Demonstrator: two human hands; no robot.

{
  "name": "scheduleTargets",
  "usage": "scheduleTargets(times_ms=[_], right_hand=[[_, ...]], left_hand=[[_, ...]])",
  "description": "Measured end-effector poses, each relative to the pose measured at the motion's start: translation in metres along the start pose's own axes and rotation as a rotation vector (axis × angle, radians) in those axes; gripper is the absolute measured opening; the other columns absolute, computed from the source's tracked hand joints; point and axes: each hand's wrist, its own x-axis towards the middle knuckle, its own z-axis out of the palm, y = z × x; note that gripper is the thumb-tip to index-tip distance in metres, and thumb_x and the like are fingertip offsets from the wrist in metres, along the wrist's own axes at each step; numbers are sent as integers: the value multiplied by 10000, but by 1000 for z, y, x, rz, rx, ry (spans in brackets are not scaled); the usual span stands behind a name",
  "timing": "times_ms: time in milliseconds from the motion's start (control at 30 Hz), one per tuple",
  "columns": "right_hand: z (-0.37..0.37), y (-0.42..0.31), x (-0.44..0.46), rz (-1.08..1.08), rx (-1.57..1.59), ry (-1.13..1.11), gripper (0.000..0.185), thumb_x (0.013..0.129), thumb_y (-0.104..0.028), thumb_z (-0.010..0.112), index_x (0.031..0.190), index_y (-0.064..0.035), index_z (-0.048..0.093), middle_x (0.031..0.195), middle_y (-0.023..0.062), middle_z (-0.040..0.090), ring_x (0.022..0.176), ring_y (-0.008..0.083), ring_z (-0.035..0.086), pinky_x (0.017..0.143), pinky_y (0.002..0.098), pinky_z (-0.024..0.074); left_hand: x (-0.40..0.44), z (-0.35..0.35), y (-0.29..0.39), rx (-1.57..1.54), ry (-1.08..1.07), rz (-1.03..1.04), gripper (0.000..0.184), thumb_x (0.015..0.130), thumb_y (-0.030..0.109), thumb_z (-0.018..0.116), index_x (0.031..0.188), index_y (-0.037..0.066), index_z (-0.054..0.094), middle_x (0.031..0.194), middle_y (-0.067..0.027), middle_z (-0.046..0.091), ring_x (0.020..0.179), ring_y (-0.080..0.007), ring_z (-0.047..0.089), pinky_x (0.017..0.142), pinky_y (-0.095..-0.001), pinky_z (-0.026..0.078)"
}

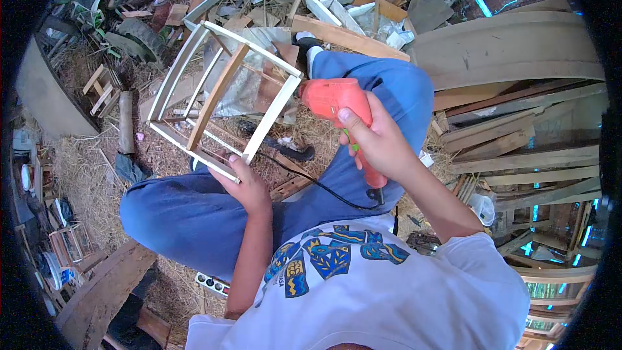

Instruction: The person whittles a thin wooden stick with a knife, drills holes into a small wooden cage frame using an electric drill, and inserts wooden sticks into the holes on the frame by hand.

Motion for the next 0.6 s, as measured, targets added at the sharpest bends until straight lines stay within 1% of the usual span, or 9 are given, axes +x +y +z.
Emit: scheduleTargets(times_ms=[167,233,267,333,467,533,600], right_hand=[[0,-4,-2,7,-7,-6,479,1002,-386,597,1329,-78,432,790,54,590,488,119,534,413,281,452],[-2,-4,-1,68,-68,-38,468,1024,-375,560,1370,-93,418,965,57,596,659,103,571,462,260,486],[-1,-3,-1,67,-67,-38,468,1024,-375,560,1370,-93,418,965,57,596,659,103,571,462,260,486],[1,-1,-1,-1,-21,5,475,999,-397,597,1311,-75,443,791,54,589,482,120,533,411,280,450],[0,-2,-2,-11,-18,8,475,997,-408,599,1298,-73,448,791,55,589,489,119,535,415,277,452],[-1,1,0,3,-30,2,476,997,-413,599,1293,-73,450,789,56,587,497,118,537,419,278,455],[-2,1,0,2,-24,-7,477,997,-415,599,1294,-73,450,788,56,586,498,118,538,421,278,456]], left_hand=[[0,-1,1,43,-13,33,446,1021,195,492,1391,-23,374,1207,-120,494,1079,-213,484,994,-338,374],[0,-2,0,46,-18,12,446,1020,191,490,1396,-18,370,1203,-119,491,1073,-211,480,989,-335,374],[1,-2,0,47,-18,13,446,1020,191,490,1396,-18,370,1203,-119,491,1073,-211,480,989,-335,374],[1,-1,-3,52,-2,53,436,1019,204,496,1383,-11,388,1181,-115,495,1048,-208,484,957,-327,386],[3,-4,-7,75,-10,14,423,1018,222,499,1361,-9,410,1166,-113,506,1023,-206,491,924,-321,397],[2,-2,1,51,-9,-55,414,1016,237,503,1344,-4,427,1163,-113,515,1006,-205,496,903,-317,403],[2,-1,-3,36,0,-31,411,1017,229,500,1345,-7,426,1173,-115,512,1016,-206,495,914,-319,401]])
